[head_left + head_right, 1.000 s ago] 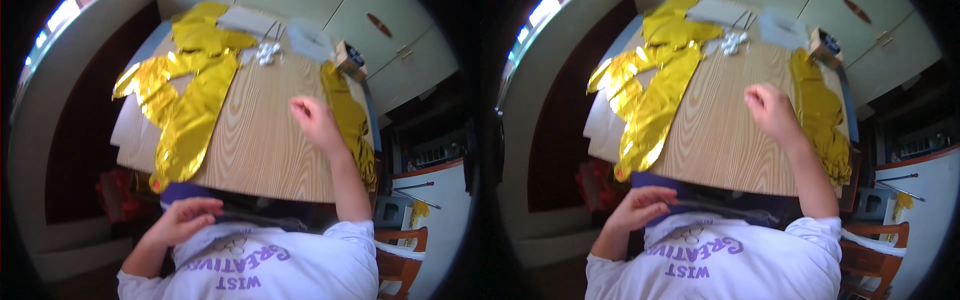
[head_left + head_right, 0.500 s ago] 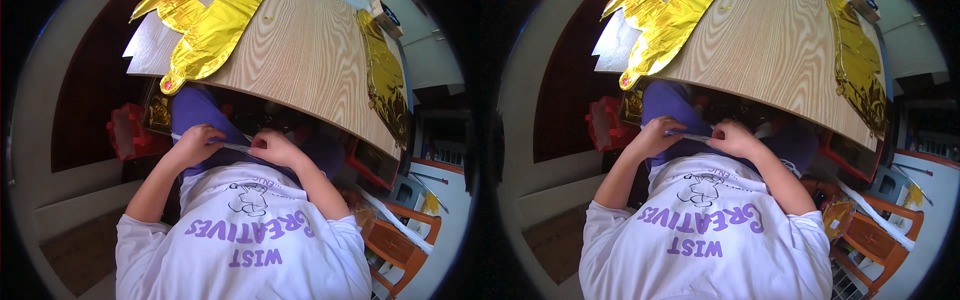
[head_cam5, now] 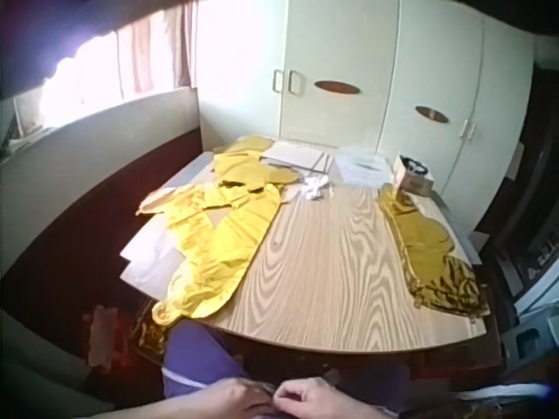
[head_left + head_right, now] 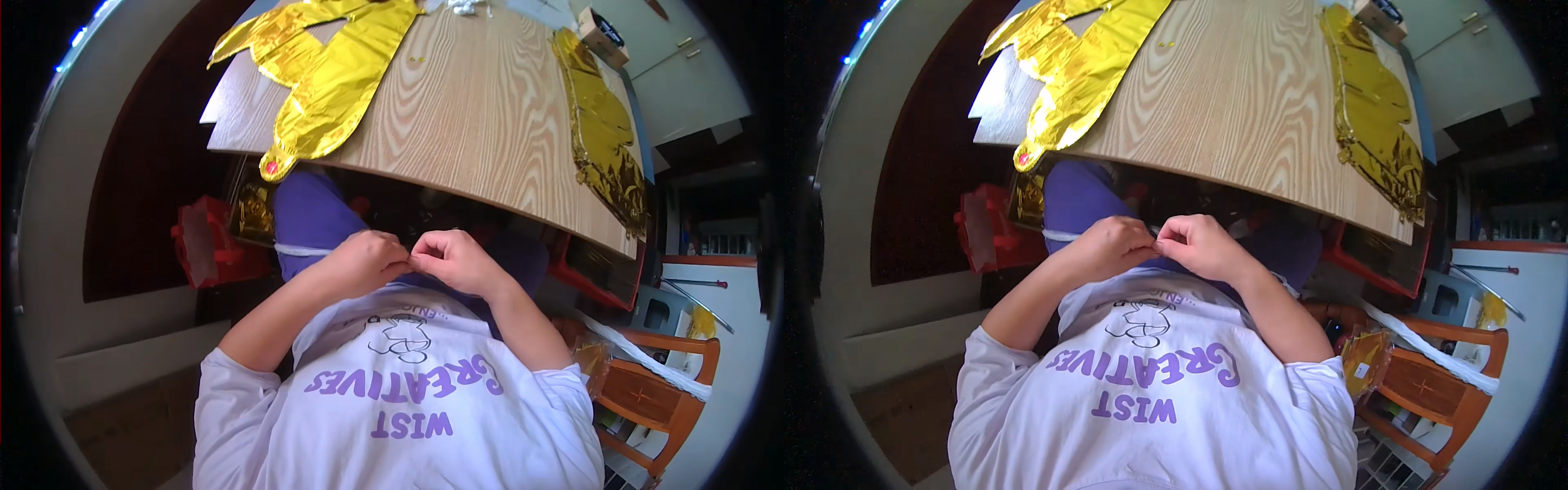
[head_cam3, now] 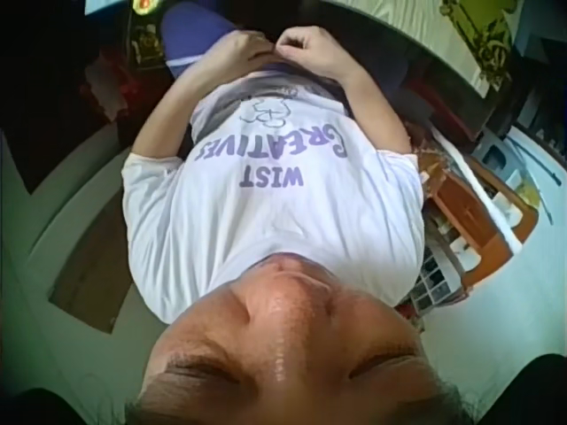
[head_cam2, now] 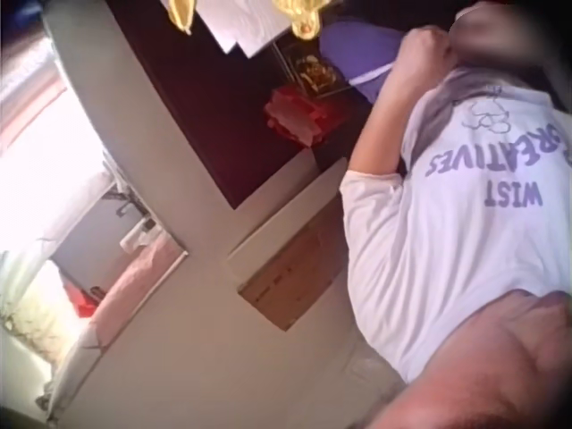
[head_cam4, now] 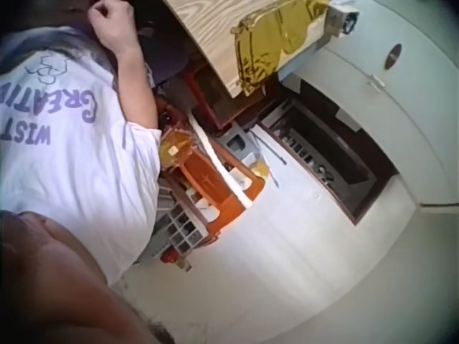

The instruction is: Tying white strings onto gold foil balloons at an assembly table.

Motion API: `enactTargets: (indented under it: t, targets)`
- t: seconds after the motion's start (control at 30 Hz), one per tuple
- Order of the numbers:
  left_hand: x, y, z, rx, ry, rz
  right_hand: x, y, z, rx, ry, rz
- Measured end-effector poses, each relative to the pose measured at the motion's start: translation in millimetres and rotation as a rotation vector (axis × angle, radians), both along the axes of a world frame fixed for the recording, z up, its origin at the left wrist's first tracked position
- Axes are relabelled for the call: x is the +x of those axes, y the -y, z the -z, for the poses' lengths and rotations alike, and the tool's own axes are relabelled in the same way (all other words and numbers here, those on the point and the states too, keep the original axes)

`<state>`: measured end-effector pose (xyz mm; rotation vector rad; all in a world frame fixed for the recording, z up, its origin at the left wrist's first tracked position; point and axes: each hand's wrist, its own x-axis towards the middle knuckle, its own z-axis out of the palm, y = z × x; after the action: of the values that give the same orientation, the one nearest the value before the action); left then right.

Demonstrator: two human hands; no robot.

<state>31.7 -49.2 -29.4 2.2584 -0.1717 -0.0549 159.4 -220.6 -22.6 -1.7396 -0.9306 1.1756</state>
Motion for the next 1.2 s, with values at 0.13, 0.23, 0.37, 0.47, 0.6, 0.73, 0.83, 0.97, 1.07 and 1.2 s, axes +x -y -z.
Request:
enactTargets:
  t: [0.13,0.23,0.37,0.47,0.6,0.73,0.83,0.97,1.07,1.2]
  targets:
    - [-2,1,-56,0.099,0.178,-0.044,1,9,7,0.221,-0.309,0.192]
    - [3,2,-84,0.364,0.389,-0.079,-24,-12,-9,0.659,-0.808,0.23]
    - [12,-11,-112,0.401,0.477,-0.026,-36,-23,-13,0.494,-0.962,0.13]
    - [4,-19,-116,0.331,0.371,-0.022,-16,-15,-41,0.344,-0.308,0.074]
    - [-6,-25,-98,0.129,0.211,-0.11,-4,-2,-48,0.549,0.385,0.059]
    - [-11,-19,-73,-0.613,-0.083,-0.195,-2,5,-47,0.583,0.544,0.057]
    - [6,-12,-85,-1.154,0.048,-0.394,-12,6,-41,0.607,0.722,0.024]
    - [27,-3,-76,-0.277,0.504,-0.387,-20,-2,-91,0.759,0.968,-0.132]
    - [12,-1,-62,0.03,0.548,-0.056,13,-5,-116,0.762,1.097,0.035]
    - [1,-5,-90,-0.71,0.48,-0.224,15,-8,-65,0.705,0.886,-0.092]
